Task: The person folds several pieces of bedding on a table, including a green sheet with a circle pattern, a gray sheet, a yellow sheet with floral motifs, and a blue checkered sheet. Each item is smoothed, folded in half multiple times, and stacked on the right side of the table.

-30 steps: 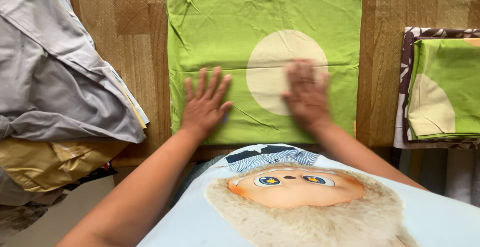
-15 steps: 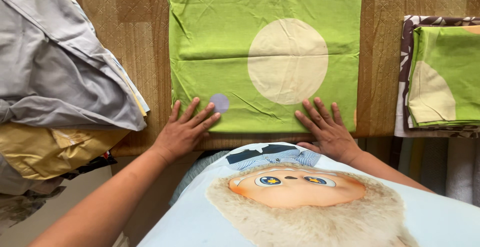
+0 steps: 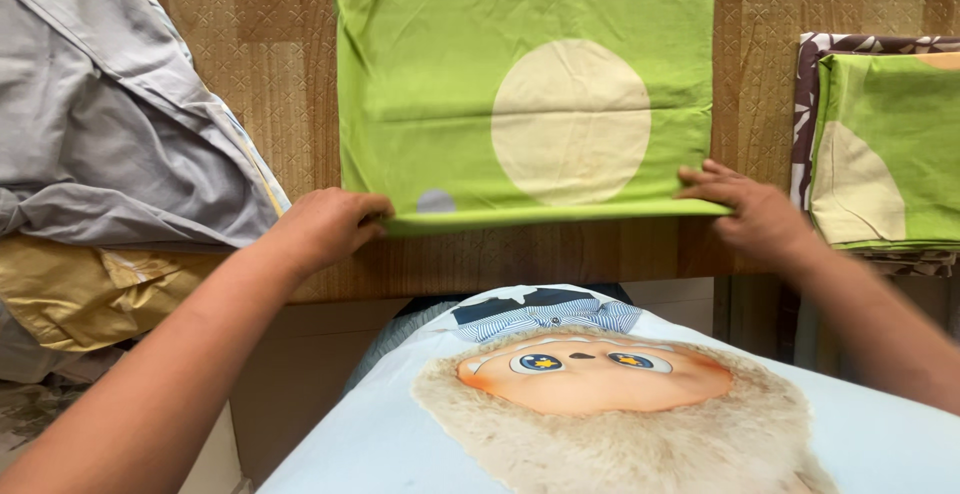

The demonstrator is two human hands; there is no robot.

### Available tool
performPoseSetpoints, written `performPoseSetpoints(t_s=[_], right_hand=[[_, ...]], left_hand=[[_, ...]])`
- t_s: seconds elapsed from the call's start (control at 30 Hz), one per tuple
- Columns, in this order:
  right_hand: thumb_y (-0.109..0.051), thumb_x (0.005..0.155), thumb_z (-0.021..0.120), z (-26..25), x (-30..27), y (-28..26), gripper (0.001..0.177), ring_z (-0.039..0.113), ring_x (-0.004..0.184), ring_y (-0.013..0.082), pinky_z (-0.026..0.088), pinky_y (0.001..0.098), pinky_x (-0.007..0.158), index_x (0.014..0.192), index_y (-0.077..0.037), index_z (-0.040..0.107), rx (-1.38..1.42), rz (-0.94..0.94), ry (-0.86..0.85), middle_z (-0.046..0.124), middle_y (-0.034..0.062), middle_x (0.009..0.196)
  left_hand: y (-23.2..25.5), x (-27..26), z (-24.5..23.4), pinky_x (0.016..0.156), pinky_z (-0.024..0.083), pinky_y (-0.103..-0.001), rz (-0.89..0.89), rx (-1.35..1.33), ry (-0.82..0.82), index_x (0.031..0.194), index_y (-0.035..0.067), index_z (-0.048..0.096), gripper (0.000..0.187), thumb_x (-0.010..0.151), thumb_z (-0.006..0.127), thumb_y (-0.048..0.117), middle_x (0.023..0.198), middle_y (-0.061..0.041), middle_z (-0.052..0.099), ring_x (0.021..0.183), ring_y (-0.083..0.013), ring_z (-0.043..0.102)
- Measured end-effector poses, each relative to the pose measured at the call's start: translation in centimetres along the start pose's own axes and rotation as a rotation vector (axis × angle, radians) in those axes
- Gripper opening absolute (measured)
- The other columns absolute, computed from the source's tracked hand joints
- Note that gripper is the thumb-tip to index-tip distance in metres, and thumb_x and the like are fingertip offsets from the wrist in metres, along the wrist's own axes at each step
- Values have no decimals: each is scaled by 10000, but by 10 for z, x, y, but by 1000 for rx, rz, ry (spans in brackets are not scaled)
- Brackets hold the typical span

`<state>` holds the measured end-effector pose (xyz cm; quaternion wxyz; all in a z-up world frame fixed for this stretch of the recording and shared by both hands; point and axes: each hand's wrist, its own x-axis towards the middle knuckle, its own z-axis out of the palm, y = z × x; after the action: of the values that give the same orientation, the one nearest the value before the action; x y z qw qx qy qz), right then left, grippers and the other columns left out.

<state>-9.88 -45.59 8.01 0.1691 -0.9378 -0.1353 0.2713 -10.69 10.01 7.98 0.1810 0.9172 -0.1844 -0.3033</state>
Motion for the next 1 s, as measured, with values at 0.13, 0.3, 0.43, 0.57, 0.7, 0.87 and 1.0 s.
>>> performPoseSetpoints(t_s=[0.13, 0.3, 0.43, 0.57, 0.7, 0.87, 1.0], right_hand=[[-171, 905, 696, -50, 19, 24, 370, 576, 1366, 259, 404, 432, 1185, 1266, -219, 759, 247, 416, -388, 575, -9, 1458], [-209, 917, 640, -98, 74, 26, 479, 599, 1271, 299, 444, 532, 1112, 1373, -59, 638, 619, 396, -100, 685, 151, 1337], [-235, 977, 663, -106, 147, 6, 515, 651, 1204, 253, 493, 461, 1102, 1404, 30, 552, 1187, 56, 50, 656, 124, 1318], [-277, 957, 684, -95, 194, -21, 406, 704, 1054, 251, 572, 429, 1022, 1271, -22, 650, 1115, 330, 243, 714, 115, 1169], [-341, 967, 679, -87, 192, -24, 377, 726, 974, 244, 594, 470, 888, 1195, -41, 653, 1065, 476, 350, 728, 119, 1072], [-353, 1037, 654, -34, 141, 1, 327, 619, 792, 205, 555, 395, 729, 1069, -28, 681, 831, 495, 455, 660, 108, 947], [-321, 1051, 660, 14, 100, 21, 307, 582, 778, 150, 502, 322, 703, 1025, -20, 719, 725, 507, 531, 675, 70, 912]], left_hand=[[3, 14, -23, 855, 595, -383, 12, -227, -458, 1108, 162, 752, 329, 799, 748, 274, 1008, -70, 813, 933, -234, 773], [-38, 43, -77, 1013, 468, -328, -201, -673, -148, 1222, 117, 644, 457, 812, 796, 248, 1154, -41, 728, 1102, -173, 664], [-76, 80, -78, 946, 559, -334, -145, -1400, 140, 1106, 121, 670, 271, 884, 761, 246, 1039, -34, 718, 964, -169, 696], [-93, 129, -40, 807, 583, -356, -397, -1575, 573, 1045, 141, 702, 223, 893, 767, 291, 990, 8, 728, 842, -151, 681], [-91, 143, -4, 782, 567, -348, -341, -1222, 854, 1070, 94, 716, 274, 953, 772, 336, 996, -38, 747, 871, -177, 678], [-59, 118, 30, 747, 516, -472, -495, -570, 982, 1062, 35, 666, 359, 1008, 687, 389, 950, -198, 735, 866, -386, 693], [-42, 104, 35, 766, 499, -528, -536, -482, 918, 1048, 35, 646, 380, 1042, 637, 415, 964, -242, 708, 911, -464, 658]])
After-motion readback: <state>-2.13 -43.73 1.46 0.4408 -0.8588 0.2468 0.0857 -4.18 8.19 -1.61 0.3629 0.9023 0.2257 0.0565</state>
